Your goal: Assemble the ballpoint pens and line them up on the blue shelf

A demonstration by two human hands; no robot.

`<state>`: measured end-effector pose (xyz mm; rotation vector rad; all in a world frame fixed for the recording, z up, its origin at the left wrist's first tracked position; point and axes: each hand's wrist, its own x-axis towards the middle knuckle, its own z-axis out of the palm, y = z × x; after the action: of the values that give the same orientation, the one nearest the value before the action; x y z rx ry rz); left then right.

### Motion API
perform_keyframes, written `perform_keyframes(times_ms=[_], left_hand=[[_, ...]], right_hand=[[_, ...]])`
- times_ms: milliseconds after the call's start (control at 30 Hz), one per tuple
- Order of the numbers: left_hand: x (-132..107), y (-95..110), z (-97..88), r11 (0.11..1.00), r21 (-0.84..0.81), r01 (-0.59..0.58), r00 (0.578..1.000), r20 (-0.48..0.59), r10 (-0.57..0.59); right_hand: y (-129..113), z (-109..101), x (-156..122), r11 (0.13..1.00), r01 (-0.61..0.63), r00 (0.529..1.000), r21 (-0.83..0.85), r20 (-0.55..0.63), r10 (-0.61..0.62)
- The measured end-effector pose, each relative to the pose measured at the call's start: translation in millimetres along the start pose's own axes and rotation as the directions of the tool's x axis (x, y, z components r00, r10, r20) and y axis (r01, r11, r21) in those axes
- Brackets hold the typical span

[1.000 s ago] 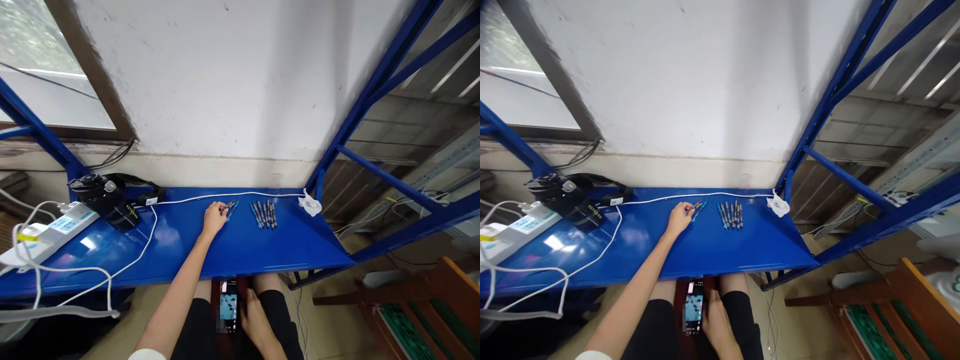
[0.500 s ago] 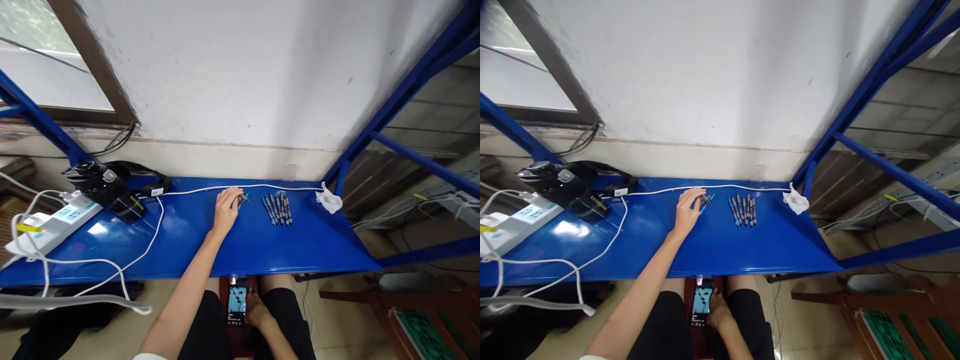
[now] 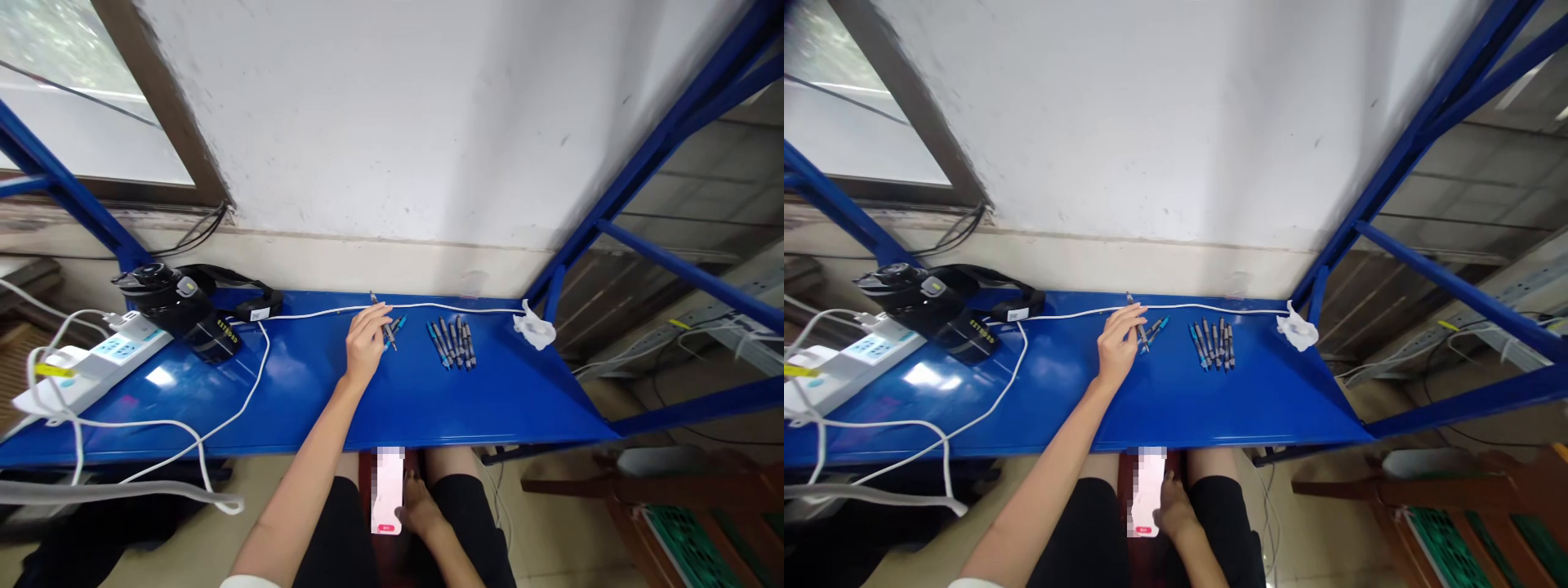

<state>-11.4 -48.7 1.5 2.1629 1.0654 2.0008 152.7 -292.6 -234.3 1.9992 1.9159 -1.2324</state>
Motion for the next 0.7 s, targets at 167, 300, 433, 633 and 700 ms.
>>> perform_keyframes(times_ms=[167,300,433,633,700], left_hand=[[0,3,1.0,0.999,-0.02,0.04,0.999,0.007,-0.04],[-2,8,3.8,0.967,-0.06,0.249,0.969,0.01,-0.249],[-4,9,5.7,0.911,-0.151,0.383,0.924,0.065,-0.378],[-4,10,5.5,0.882,-0.187,0.432,0.901,0.131,-0.413],[-4,10,5.6,0.882,-0.182,0.435,0.899,0.144,-0.414]], right_hand=[[-4,-4,1,0.996,-0.083,0.996,0.044,-0.02,0.084],[-8,-8,5,0.991,-0.089,0.992,0.095,-0.077,0.096],[-10,-10,9,0.989,-0.076,0.99,0.127,-0.107,0.09],[-15,-15,10,0.987,-0.059,0.985,0.148,-0.15,0.081],[-18,-17,10,0.987,-0.058,0.983,0.149,-0.164,0.082]])
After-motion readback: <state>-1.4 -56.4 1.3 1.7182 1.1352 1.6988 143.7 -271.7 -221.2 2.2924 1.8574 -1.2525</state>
